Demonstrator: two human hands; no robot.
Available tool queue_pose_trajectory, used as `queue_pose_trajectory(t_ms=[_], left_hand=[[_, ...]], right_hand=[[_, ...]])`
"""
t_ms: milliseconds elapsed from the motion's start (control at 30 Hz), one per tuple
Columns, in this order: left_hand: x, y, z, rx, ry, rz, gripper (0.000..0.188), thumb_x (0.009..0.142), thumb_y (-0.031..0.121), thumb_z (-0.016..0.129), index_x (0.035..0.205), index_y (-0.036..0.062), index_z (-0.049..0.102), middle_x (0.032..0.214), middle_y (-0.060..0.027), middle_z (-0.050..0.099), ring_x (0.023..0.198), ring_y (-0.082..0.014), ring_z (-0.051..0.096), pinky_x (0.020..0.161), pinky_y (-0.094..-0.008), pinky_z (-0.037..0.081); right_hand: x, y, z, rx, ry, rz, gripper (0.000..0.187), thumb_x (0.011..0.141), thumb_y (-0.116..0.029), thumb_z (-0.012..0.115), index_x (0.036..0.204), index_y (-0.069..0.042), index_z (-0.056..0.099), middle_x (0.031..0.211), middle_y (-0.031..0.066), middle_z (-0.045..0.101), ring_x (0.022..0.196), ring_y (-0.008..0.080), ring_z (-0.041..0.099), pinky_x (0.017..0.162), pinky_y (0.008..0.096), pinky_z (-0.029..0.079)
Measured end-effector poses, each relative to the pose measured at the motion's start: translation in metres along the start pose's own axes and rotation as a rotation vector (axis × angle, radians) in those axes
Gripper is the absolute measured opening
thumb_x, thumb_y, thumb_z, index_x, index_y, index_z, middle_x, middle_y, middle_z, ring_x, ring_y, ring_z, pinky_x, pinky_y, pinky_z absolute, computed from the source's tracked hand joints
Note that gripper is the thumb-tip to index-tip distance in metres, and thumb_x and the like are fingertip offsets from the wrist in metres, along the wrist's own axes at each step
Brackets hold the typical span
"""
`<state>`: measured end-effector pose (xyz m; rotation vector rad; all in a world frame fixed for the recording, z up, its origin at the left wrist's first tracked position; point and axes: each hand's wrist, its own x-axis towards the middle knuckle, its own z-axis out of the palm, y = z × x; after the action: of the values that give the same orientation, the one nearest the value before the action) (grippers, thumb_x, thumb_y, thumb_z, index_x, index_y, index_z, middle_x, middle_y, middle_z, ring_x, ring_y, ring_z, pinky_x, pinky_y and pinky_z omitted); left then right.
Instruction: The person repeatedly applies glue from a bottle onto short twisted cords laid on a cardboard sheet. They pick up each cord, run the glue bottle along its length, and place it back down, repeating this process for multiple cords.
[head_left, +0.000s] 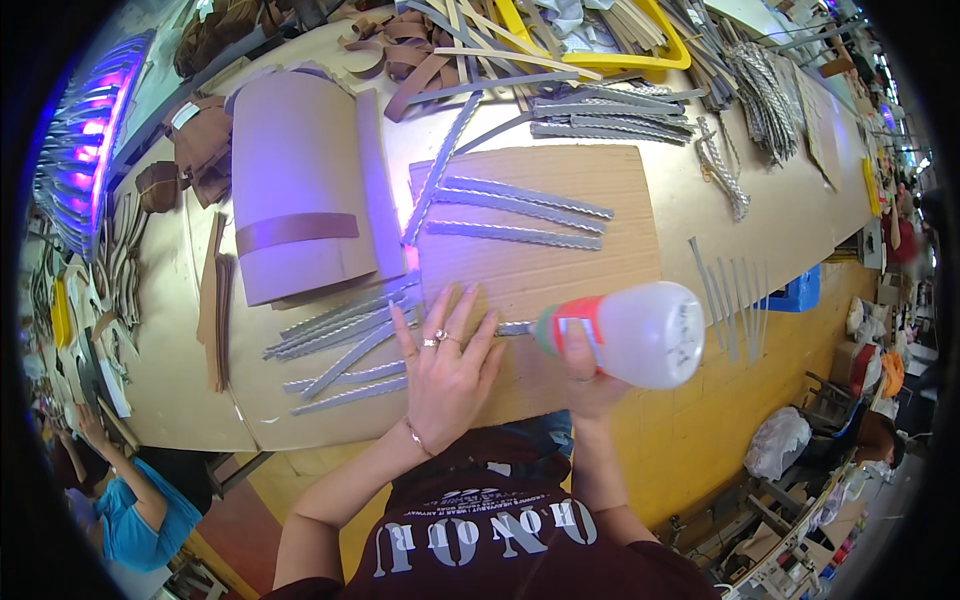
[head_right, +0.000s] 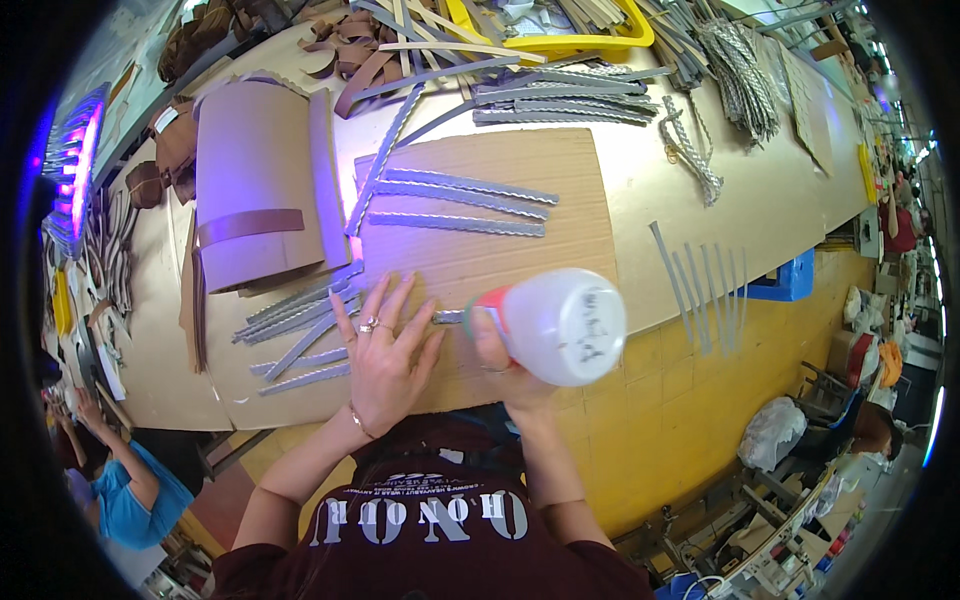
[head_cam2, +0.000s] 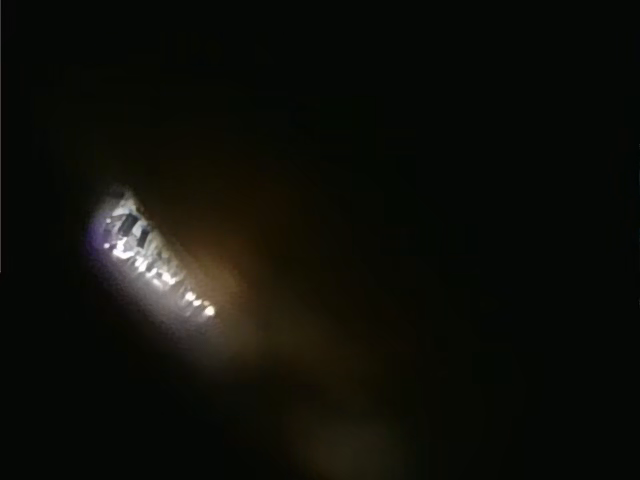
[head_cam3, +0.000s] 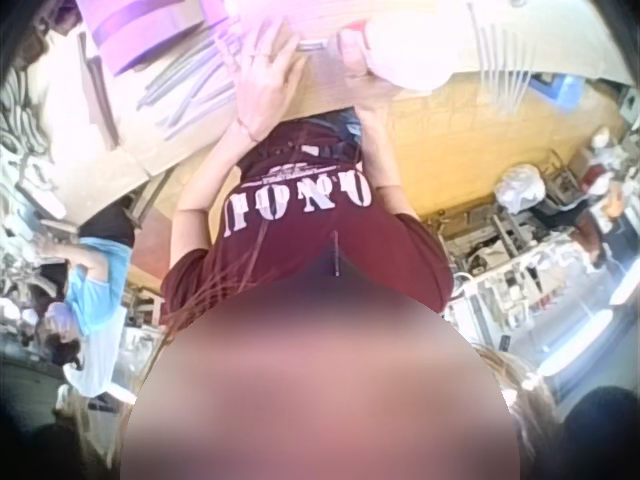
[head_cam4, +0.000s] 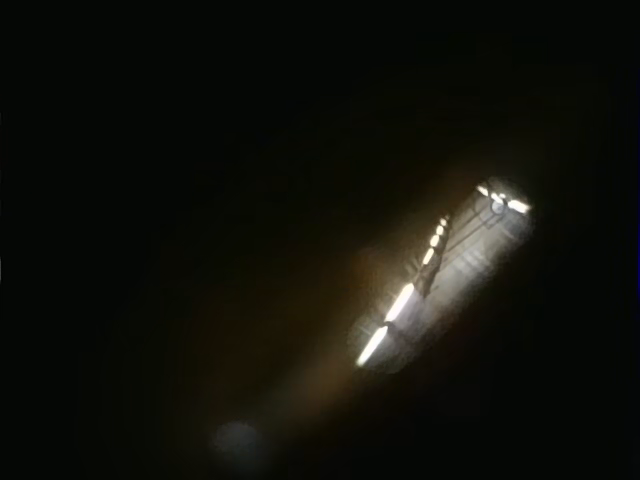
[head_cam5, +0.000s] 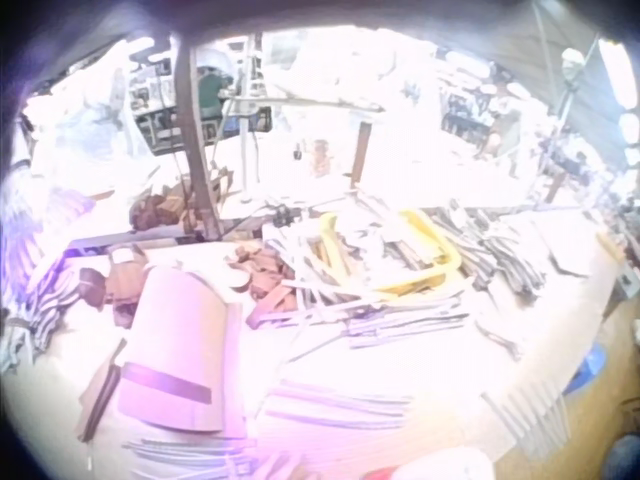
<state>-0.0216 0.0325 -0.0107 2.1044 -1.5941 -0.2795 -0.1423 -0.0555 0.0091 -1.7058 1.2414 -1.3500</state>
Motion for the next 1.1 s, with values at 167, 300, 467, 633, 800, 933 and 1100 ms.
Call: queue_pose_trajectory(t_ms=[167,300,467,633,800,933,1100], left_hand=[[0.000,-0.002,0.003,-0.028,0.038,0.030,0.027,0.078,0.018,0.073,0.104,0.0119,0.071,0.132,-0.0080,0.056,0.129,-0.0303,0.046,0.112,-0.0654,0.004],[0.005,-0.007,0.008,-0.023,0.075,0.067,0.024,0.076,0.018,0.074,0.100,0.0132,0.072,0.129,-0.0048,0.058,0.127,-0.0274,0.049,0.111,-0.0668,0.005],[0.007,-0.008,0.010,-0.024,0.088,0.089,0.020,0.075,0.017,0.075,0.095,0.0156,0.073,0.125,-0.0023,0.061,0.126,-0.0254,0.050,0.111,-0.0685,0.004],[0.015,-0.010,0.005,-0.020,0.065,0.130,0.016,0.073,0.016,0.075,0.090,0.0169,0.074,0.122,0.0002,0.063,0.125,-0.0251,0.051,0.110,-0.0705,0.003],[0.030,-0.006,-0.008,-0.051,-0.035,0.157,0.033,0.072,0.018,0.074,0.104,0.0158,0.069,0.131,-0.0055,0.056,0.128,-0.0259,0.047,0.113,-0.0659,0.007],[0.045,0.012,-0.006,-0.206,-0.121,0.280,0.045,0.073,0.021,0.072,0.116,0.0132,0.063,0.133,-0.0109,0.050,0.128,-0.0271,0.046,0.115,-0.0591,0.012],[0.078,0.028,0.020,-0.080,-0.196,0.474,0.031,0.073,0.019,0.070,0.101,0.0064,0.066,0.113,-0.0108,0.059,0.113,-0.0256,0.053,0.109,-0.0487,0.029]], right_hand=[[-0.001,-0.014,0.017,0.052,-0.195,-0.064,0.014,0.084,-0.020,0.072,0.083,-0.007,0.066,0.073,0.0038,0.063,0.064,0.0207,0.059,0.059,0.0337,0.047],[0.003,-0.013,0.017,-0.020,-0.228,-0.066,0.015,0.084,-0.020,0.072,0.083,-0.007,0.067,0.072,0.0040,0.064,0.062,0.0212,0.059,0.058,0.0341,0.047],[0.009,-0.003,0.012,-0.110,-0.120,-0.136,0.016,0.082,-0.020,0.075,0.084,-0.006,0.067,0.074,0.0042,0.065,0.064,0.0204,0.061,0.060,0.0327,0.048],[0.014,0.012,-0.003,-0.196,0.002,-0.134,0.018,0.078,-0.019,0.078,0.084,-0.005,0.066,0.075,0.0044,0.065,0.066,0.0192,0.061,0.062,0.0317,0.049],[0.015,0.035,-0.026,-0.206,0.200,-0.058,0.032,0.079,-0.019,0.075,0.101,-0.001,0.061,0.090,0.0087,0.064,0.078,0.0204,0.063,0.071,0.0348,0.052],[0.017,0.046,-0.042,0.390,0.270,0.237,0.051,0.086,-0.031,0.065,0.125,-0.002,0.048,0.104,0.0100,0.060,0.093,0.0198,0.061,0.083,0.0357,0.052],[0.024,0.052,-0.048,0.616,0.321,0.310,0.058,0.089,-0.037,0.058,0.134,-0.003,0.043,0.105,0.0098,0.060,0.094,0.0185,0.061,0.082,0.0348,0.052]])
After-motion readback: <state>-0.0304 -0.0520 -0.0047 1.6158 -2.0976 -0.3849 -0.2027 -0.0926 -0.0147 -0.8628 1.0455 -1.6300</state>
